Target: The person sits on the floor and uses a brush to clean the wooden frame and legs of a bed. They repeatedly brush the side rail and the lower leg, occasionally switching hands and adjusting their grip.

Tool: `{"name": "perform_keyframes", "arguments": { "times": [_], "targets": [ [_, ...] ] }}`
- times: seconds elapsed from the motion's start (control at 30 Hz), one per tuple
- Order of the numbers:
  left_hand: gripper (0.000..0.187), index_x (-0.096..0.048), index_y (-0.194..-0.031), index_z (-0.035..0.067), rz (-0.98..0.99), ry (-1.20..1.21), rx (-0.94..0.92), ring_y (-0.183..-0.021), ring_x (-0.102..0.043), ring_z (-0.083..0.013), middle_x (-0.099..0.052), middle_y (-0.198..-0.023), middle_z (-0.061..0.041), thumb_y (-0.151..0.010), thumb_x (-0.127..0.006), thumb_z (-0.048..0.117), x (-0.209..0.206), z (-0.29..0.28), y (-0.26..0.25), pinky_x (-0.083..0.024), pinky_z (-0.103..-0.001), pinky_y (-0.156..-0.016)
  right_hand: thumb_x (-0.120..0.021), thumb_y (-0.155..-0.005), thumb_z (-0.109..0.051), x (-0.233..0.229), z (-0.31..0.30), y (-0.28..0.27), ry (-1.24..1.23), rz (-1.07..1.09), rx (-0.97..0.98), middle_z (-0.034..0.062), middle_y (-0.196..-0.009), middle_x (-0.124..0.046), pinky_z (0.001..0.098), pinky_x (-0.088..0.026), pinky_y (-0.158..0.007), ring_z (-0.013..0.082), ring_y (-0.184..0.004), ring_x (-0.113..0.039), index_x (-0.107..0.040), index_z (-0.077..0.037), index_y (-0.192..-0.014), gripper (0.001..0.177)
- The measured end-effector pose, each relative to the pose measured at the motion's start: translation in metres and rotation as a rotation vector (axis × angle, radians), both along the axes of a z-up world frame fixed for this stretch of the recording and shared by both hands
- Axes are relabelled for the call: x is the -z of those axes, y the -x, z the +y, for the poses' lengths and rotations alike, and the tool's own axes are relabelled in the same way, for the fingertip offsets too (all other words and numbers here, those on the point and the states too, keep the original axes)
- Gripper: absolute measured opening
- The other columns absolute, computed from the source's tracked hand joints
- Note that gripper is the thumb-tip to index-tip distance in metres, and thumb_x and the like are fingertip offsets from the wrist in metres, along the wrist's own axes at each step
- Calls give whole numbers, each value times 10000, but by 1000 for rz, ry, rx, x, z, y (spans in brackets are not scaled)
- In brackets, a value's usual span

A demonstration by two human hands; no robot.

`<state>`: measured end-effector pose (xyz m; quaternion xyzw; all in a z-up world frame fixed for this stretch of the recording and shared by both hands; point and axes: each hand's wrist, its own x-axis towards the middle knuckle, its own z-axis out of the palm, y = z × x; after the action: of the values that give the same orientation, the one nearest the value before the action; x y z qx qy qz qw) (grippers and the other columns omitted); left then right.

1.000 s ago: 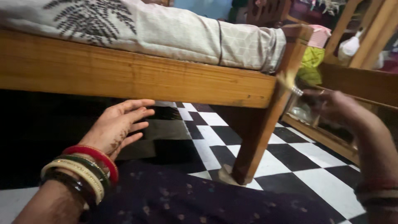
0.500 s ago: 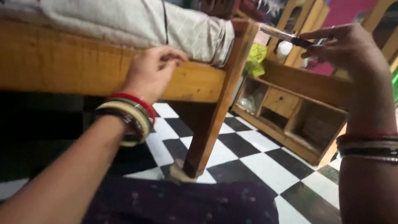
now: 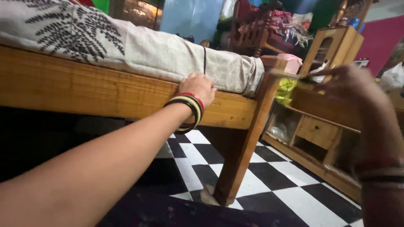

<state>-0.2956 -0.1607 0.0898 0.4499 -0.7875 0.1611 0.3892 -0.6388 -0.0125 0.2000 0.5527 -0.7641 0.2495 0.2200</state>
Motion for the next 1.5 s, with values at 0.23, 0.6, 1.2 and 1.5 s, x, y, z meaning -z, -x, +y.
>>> {"name": "perform_keyframes", "arguments": {
  "times": [0.23, 0.6, 1.2, 1.5],
  "targets": [
    [413, -778, -1035, 87, 86, -34, 82, -1163, -608, -360, -720, -1140, -146, -994, -530, 415, 2, -10, 0, -479, -469, -1031, -765, -930, -287, -13, -8, -8, 211, -31, -80, 46, -1082, -778, 347, -593, -651, 153, -764, -709, -736, -367, -1282, 361],
    [419, -774, -1012, 88, 81, 26, 67, -1135, -593, -340, -695, -1162, -97, -1009, -510, 415, 9, -13, -4, -446, -448, -1037, -775, -894, -282, 3, -4, -29, 194, -128, -51, 15, -1067, -780, 456, -587, -741, 246, -847, -673, -767, -387, -1260, 380],
    [399, -763, -1032, 85, 98, 2, 74, -1163, -572, -337, -684, -1184, -83, -1010, -517, 399, 8, -7, -6, -446, -452, -1053, -801, -892, -285, -8, -3, 16, -118, -35, -33, 57, -1085, -782, 317, -547, -716, 165, -773, -664, -772, -354, -1253, 369],
    [372, -771, -1028, 126, 148, -41, 91, -1177, -561, -333, -678, -1176, -79, -991, -522, 400, 8, 1, -8, -451, -460, -1034, -802, -903, -341, -2, -42, 39, -218, 109, 84, 93, -1139, -767, 346, -603, -723, 223, -824, -691, -761, -406, -1268, 373]
  ]
}}
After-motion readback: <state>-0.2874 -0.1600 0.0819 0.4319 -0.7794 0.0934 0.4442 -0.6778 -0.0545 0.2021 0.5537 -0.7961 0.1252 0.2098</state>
